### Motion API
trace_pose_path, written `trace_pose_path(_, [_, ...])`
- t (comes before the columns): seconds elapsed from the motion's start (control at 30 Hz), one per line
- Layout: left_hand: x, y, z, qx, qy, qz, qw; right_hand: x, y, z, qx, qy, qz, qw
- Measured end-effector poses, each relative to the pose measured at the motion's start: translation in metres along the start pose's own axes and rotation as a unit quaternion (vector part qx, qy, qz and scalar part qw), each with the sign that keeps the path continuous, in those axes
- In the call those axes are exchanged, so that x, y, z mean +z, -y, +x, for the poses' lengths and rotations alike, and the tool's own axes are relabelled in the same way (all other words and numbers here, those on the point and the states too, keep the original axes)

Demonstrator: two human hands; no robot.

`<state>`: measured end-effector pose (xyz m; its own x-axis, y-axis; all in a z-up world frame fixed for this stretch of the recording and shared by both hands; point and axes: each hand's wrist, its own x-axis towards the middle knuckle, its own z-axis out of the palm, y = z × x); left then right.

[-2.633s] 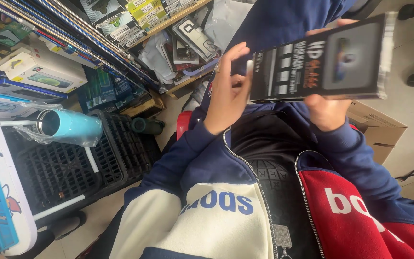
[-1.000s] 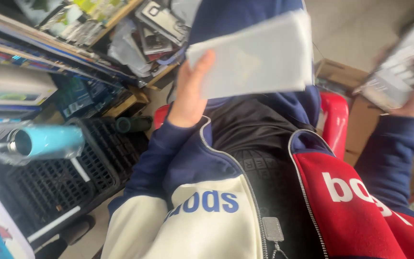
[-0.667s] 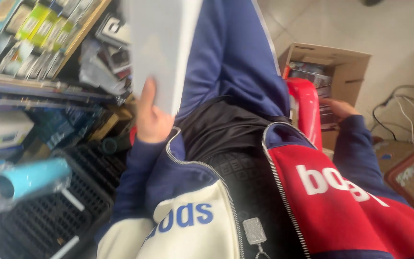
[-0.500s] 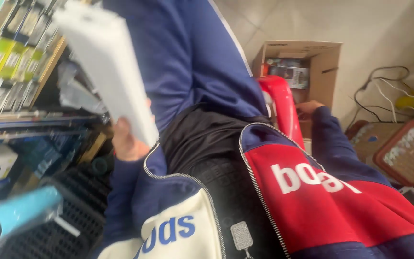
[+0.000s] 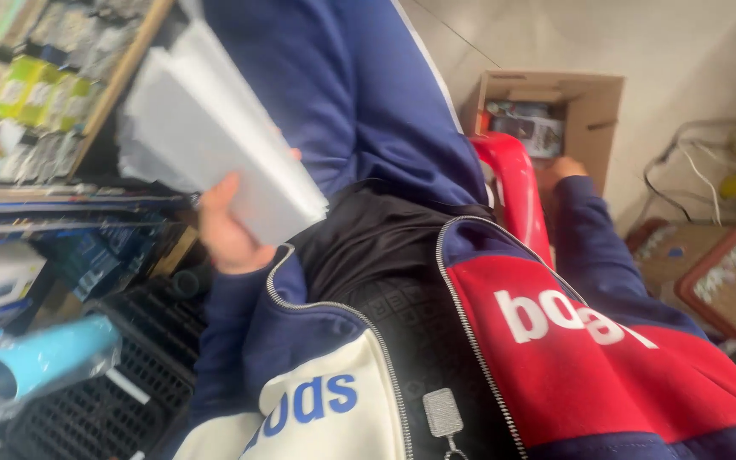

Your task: The person is packaging mobile phone screen protectors by inserting the retail boxes into white protective sleeves.

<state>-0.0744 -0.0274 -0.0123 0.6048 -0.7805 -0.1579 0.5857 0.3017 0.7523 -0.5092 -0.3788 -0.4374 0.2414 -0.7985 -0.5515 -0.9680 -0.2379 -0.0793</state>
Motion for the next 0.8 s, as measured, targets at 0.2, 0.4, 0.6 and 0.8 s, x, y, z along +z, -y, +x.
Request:
trace_pose_path(0.2, [0.040,-0.016,-0.006,0.039,-0.126,0.025,0.991,-0.228,0.110,-0.092,-0.264,-0.270,0.150,0.914])
trace_pose_path(0.4, [0.017,-0.014,-0.010,0.164,-0.018,0.284,0.944,-0.365,0.286,-0.295,-0.512,-0.228,0.313,0.767])
trace_pose_path(0.6, [0.013,-0.014,-0.011,0.215,0.032,0.305,0.927,-0.345,0.398,-0.366,-0.571,-0.104,0.316,0.751])
trace_pose_path(0.8, [0.014,-0.022,-0.013,0.223,0.024,0.319,0.921,-0.315,0.410,-0.350,-0.548,-0.060,0.444,0.707])
